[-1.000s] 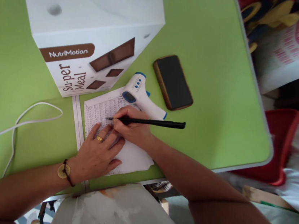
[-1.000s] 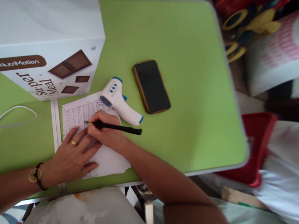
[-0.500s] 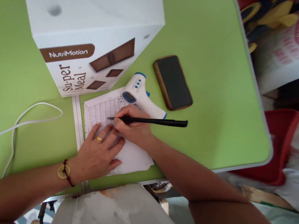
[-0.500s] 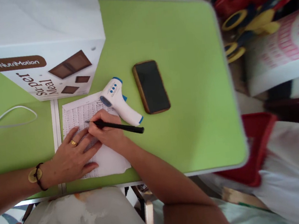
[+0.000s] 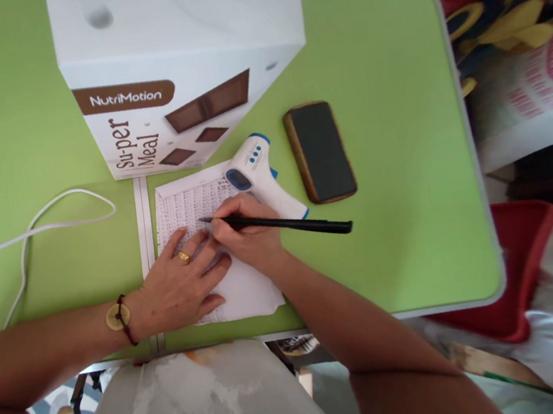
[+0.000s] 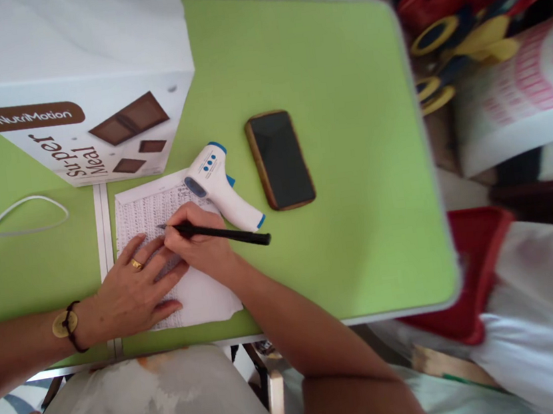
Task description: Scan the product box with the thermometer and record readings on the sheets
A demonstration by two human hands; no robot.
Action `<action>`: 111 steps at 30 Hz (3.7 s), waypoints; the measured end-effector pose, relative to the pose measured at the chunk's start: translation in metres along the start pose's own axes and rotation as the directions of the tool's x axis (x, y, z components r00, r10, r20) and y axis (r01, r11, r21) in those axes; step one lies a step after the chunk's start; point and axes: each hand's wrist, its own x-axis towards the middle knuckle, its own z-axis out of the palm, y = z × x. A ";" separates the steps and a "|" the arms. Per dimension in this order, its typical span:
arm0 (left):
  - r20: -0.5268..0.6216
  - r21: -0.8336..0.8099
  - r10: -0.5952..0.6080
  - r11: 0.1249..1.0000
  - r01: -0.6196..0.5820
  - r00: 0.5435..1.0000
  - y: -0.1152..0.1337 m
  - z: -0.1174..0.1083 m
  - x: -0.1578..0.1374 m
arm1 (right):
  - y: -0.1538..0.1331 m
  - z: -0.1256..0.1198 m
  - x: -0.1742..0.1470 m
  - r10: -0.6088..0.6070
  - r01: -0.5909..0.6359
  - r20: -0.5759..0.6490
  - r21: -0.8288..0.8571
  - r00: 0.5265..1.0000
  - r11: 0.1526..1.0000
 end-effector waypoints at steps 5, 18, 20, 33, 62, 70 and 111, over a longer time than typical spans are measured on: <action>0.002 0.000 0.002 1.000 -0.002 1.000 0.000 -0.001 0.000 | 0.000 0.001 0.000 -0.033 0.033 -0.027 -0.013 0.999 0.999; 0.009 0.002 -0.002 1.000 0.002 1.000 0.000 -0.001 0.000 | 0.001 0.000 -0.001 -0.065 0.065 -0.009 0.011 0.998 0.998; 0.006 0.006 0.000 1.000 0.000 1.000 0.000 0.000 -0.001 | 0.001 0.000 -0.001 -0.037 0.037 -0.008 0.014 0.999 0.999; 0.010 0.005 -0.004 1.000 0.004 1.000 0.000 0.000 -0.001 | 0.000 0.001 0.000 -0.019 0.019 -0.047 0.000 0.999 1.000; -0.032 0.015 0.007 1.000 -0.007 0.999 0.000 0.002 0.000 | 0.000 0.000 0.000 -0.034 0.035 -0.043 0.005 0.998 0.999; -0.021 0.013 0.004 1.000 -0.004 1.000 -0.001 0.001 -0.001 | -0.001 0.000 -0.001 -0.014 0.016 -0.049 0.030 0.999 0.999; -0.011 0.025 0.011 1.000 -0.010 1.000 -0.001 0.000 0.000 | -0.002 -0.001 -0.003 0.006 -0.008 0.058 0.042 0.998 0.999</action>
